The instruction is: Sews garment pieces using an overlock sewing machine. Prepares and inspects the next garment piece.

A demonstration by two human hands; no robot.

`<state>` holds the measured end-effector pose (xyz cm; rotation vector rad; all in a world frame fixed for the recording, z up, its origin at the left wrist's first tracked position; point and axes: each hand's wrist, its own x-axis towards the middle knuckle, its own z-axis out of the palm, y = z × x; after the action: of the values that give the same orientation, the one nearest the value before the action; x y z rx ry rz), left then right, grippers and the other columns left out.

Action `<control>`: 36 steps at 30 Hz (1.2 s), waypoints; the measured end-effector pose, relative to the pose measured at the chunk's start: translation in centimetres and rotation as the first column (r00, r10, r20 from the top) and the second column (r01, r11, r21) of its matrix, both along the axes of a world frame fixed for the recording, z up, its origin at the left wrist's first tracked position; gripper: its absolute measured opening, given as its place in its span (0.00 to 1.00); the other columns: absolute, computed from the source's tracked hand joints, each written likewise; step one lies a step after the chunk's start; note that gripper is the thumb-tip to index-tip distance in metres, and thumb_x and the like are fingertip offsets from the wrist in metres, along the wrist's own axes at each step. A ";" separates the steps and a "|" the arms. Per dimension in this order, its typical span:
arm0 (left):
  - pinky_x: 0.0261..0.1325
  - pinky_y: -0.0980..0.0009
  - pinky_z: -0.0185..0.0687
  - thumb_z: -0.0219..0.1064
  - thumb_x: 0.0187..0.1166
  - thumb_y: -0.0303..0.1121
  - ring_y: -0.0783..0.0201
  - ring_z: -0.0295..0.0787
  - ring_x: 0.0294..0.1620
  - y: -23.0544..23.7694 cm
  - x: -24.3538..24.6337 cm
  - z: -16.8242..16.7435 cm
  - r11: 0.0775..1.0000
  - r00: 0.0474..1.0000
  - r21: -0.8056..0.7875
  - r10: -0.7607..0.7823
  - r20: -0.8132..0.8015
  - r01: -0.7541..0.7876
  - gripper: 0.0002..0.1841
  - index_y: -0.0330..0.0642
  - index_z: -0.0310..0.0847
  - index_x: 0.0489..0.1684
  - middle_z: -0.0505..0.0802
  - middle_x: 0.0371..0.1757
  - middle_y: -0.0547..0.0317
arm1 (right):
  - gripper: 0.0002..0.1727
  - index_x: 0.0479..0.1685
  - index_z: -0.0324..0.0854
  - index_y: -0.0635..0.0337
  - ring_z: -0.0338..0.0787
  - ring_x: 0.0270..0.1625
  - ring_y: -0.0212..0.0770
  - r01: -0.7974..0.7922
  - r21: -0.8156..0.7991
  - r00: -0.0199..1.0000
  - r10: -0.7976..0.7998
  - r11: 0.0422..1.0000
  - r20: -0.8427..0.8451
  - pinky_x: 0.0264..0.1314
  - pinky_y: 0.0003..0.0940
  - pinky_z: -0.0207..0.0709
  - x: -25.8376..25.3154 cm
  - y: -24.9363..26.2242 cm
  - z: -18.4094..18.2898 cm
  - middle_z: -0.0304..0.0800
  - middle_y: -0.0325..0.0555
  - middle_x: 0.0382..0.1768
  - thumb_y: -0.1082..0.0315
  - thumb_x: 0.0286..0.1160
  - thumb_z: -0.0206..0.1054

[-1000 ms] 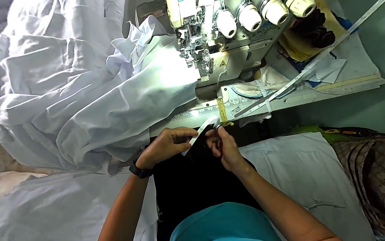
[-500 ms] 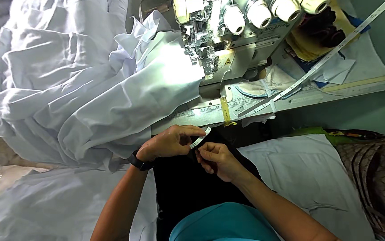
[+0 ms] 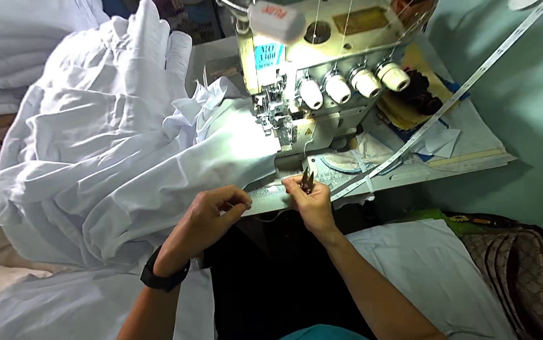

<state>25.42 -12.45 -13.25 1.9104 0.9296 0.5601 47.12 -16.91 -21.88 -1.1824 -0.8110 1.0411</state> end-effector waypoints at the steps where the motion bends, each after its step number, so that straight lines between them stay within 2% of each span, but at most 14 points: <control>1: 0.43 0.87 0.83 0.63 0.80 0.28 0.86 0.85 0.37 0.2 0.4 0.4 0.997 0.999 0.071 0.027 0.031 -0.030 0.06 0.40 0.87 0.41 0.90 0.38 0.71 | 0.05 0.39 0.89 0.61 0.75 0.20 0.18 0.040 0.064 0.997 -0.044 0.997 0.058 0.23 0.14 0.73 0.0 1.2 -0.2 0.87 0.29 0.29 0.74 0.77 0.67; 3: 0.43 0.89 0.81 0.64 0.80 0.26 0.84 0.83 0.37 1.1 1.4 0.8 0.974 0.996 0.216 0.048 0.079 -0.064 0.06 0.38 0.89 0.41 0.88 0.38 0.69 | 0.06 0.44 0.89 0.64 0.79 0.22 0.19 0.055 0.169 0.996 -0.067 0.984 0.064 0.25 0.15 0.78 -0.2 3.2 -0.1 0.91 0.33 0.38 0.76 0.78 0.66; 6: 0.47 0.86 0.81 0.65 0.78 0.24 0.81 0.84 0.39 3.2 3.1 1.2 0.925 0.999 0.379 -0.006 0.052 -0.014 0.06 0.36 0.90 0.41 0.90 0.39 0.63 | 0.05 0.41 0.86 0.60 0.76 0.13 0.21 -0.043 0.156 0.975 0.075 0.987 -0.211 0.17 0.17 0.74 -0.6 5.1 0.1 0.86 0.32 0.18 0.79 0.75 0.68; 8: 0.46 0.82 0.82 0.68 0.77 0.25 0.76 0.87 0.38 4.8 4.3 1.4 0.896 1.000 0.444 -0.017 -0.004 0.017 0.05 0.35 0.90 0.41 0.92 0.37 0.59 | 0.07 0.39 0.81 0.58 0.73 0.11 0.23 -0.144 0.110 0.936 0.172 0.983 -0.308 0.15 0.17 0.71 -0.6 5.4 -0.2 0.81 0.33 0.16 0.80 0.71 0.69; 11: 0.36 0.78 0.81 0.72 0.74 0.25 0.73 0.85 0.29 6.7 5.5 1.6 0.902 0.996 0.432 0.032 -0.088 0.010 0.03 0.37 0.86 0.40 0.90 0.31 0.59 | 0.08 0.36 0.79 0.62 0.72 0.12 0.23 -0.165 -0.021 0.949 0.153 0.986 -0.276 0.14 0.18 0.69 -0.8 4.0 0.0 0.80 0.32 0.17 0.81 0.65 0.73; 16: 0.28 0.77 0.77 0.77 0.70 0.24 0.72 0.81 0.23 7.7 6.4 2.0 0.933 0.988 0.359 0.078 -0.136 -0.024 0.07 0.38 0.84 0.38 0.87 0.27 0.59 | 0.16 0.52 0.82 0.73 0.84 0.20 0.24 -0.089 -0.021 0.982 0.084 0.996 -0.170 0.22 0.19 0.80 -1.3 1.1 1.0 0.89 0.35 0.24 0.82 0.63 0.74; 18: 0.34 0.75 0.82 0.77 0.69 0.23 0.69 0.85 0.29 7.6 6.5 1.9 0.915 0.989 0.404 0.069 -0.129 -0.011 0.05 0.37 0.86 0.36 0.89 0.32 0.56 | 0.19 0.55 0.80 0.74 0.88 0.24 0.26 -0.039 0.040 0.994 0.043 0.998 -0.101 0.28 0.21 0.85 -1.7 0.5 1.1 0.90 0.36 0.25 0.83 0.62 0.74; 20: 0.46 0.67 0.85 0.73 0.73 0.25 0.61 0.88 0.42 7.1 6.5 1.1 0.841 0.985 0.540 0.058 -0.163 0.040 0.02 0.37 0.92 0.36 0.90 0.41 0.53 | 0.19 0.54 0.79 0.74 0.89 0.26 0.25 0.004 0.093 1.000 -0.006 0.996 0.020 0.32 0.21 0.87 -2.0 -0.3 1.5 0.90 0.35 0.25 0.82 0.61 0.74; 23: 0.46 0.55 0.86 0.62 0.79 0.24 0.49 0.92 0.47 4.4 7.0 -0.4 0.655 0.945 0.753 0.203 -0.255 0.063 0.11 0.37 0.93 0.43 0.94 0.44 0.48 | 0.13 0.45 0.80 0.71 0.89 0.28 0.21 0.025 0.212 0.980 -0.065 0.977 0.187 0.33 0.17 0.86 -2.2 -0.9 1.9 0.91 0.36 0.29 0.81 0.60 0.74; 24: 0.53 0.55 0.87 0.61 0.80 0.24 0.49 0.93 0.52 3.7 7.1 -1.0 0.623 0.934 0.781 0.255 -0.252 0.040 0.12 0.36 0.93 0.48 0.95 0.48 0.48 | 0.11 0.42 0.81 0.71 0.87 0.28 0.20 0.022 0.241 0.971 -0.078 0.970 0.226 0.33 0.16 0.85 -2.1 -0.6 1.9 0.89 0.37 0.29 0.80 0.61 0.73; 26: 0.69 0.51 0.83 0.56 0.83 0.28 0.48 0.91 0.66 3.8 6.8 -1.8 0.668 0.938 0.744 0.264 -0.227 -0.008 0.16 0.34 0.91 0.56 0.95 0.59 0.46 | 0.06 0.37 0.83 0.71 0.86 0.27 0.19 0.023 0.282 0.951 -0.109 0.959 0.290 0.32 0.13 0.82 -1.8 0.8 1.9 0.89 0.38 0.28 0.79 0.63 0.72; 29: 0.79 0.40 0.71 0.56 0.83 0.32 0.47 0.83 0.77 6.2 5.8 -1.7 0.792 0.965 0.610 0.178 -0.194 -0.024 0.18 0.32 0.88 0.59 0.91 0.68 0.45 | 0.04 0.35 0.89 0.72 0.87 0.27 0.19 0.006 0.332 0.926 -0.130 0.943 0.353 0.33 0.14 0.82 -1.3 3.6 2.3 0.92 0.41 0.27 0.78 0.66 0.71; 34: 0.77 0.39 0.71 0.60 0.82 0.32 0.46 0.86 0.72 10.2 5.4 -1.5 0.798 0.976 0.601 0.160 -0.147 -0.040 0.16 0.32 0.89 0.58 0.92 0.64 0.43 | 0.08 0.35 0.95 0.65 0.84 0.21 0.23 0.055 0.352 0.788 -0.257 0.934 0.559 0.25 0.20 0.78 -0.8 6.5 2.5 0.91 0.40 0.21 0.70 0.69 0.71; 36: 0.78 0.40 0.69 0.61 0.82 0.30 0.45 0.85 0.73 11.5 5.7 -1.0 0.810 0.973 0.584 0.176 -0.147 -0.059 0.15 0.31 0.89 0.56 0.92 0.64 0.42 | 0.07 0.34 0.93 0.67 0.84 0.22 0.24 0.052 0.388 0.771 -0.284 0.920 0.571 0.26 0.19 0.77 -1.3 5.9 2.2 0.91 0.43 0.22 0.72 0.69 0.71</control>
<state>31.10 -0.92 -14.30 2.5023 1.0952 0.8106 45.86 -11.05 -19.69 -1.2643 -1.3152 0.3043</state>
